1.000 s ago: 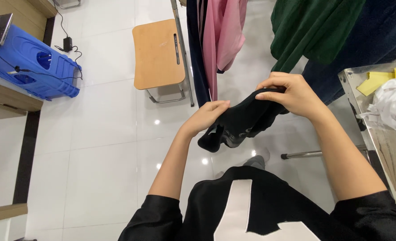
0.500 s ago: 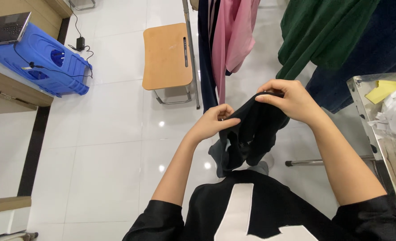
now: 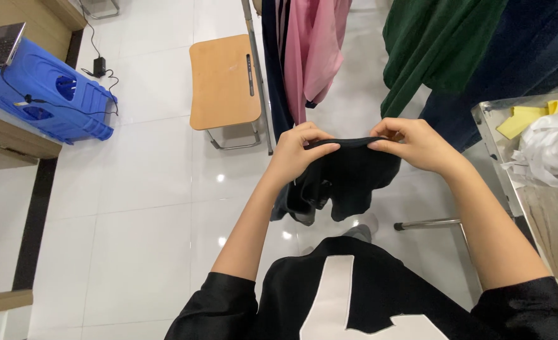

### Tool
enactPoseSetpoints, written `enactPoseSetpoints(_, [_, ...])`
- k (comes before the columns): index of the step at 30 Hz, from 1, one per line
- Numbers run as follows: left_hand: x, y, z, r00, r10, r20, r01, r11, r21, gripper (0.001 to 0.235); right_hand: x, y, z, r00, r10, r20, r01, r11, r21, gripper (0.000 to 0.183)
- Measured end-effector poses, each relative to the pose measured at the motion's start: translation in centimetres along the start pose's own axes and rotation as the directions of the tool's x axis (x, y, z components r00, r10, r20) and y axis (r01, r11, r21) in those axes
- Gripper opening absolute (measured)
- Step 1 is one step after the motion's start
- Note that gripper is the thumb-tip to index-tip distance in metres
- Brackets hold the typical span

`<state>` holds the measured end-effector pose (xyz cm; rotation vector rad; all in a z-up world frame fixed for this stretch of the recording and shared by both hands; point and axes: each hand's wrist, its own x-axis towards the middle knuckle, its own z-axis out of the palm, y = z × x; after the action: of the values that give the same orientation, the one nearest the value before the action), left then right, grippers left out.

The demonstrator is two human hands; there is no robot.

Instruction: Taking garments from a clothing rack and folding them on a metal table

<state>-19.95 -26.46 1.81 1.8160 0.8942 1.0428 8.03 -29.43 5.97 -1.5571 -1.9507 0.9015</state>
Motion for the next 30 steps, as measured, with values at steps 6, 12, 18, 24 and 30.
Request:
enactPoseSetpoints(6, [2.2,2.5,2.3,0.984,0.176,0.005,-0.175,0.98,0.092,0.017,0.1,-2.1,1.4,0.992,-0.121,0.025,0.116,0.983,0.144,0.04])
enactPoseSetpoints(12, [2.7,3.1,0.3,0.989,0.127,-0.08,-0.128,0.992,-0.007,0.021,1.9,-2.0,2.5,0.992,-0.126,-0.024,0.129,0.964,0.234,0.015])
enactPoseSetpoints(18, [-1.3,-4.1,-1.6,0.986,-0.163,0.043,0.166,0.889,-0.426,0.032,3.1,-6.1,2.2,0.971,-0.237,-0.029,0.238,0.949,0.205,0.018])
enactPoseSetpoints(24, [-8.2,-14.8,0.1,0.901,-0.429,0.065,0.432,0.901,-0.035,0.049,3.0,-8.7,1.3,0.976,-0.196,-0.092,0.216,0.917,0.336,0.011])
enactPoseSetpoints(30, [-10.0,-16.2,3.1,0.872,-0.458,0.173,0.438,0.887,0.143,0.045,2.7,-7.7,1.1,0.999,-0.026,-0.048,0.041,0.935,0.352,0.018])
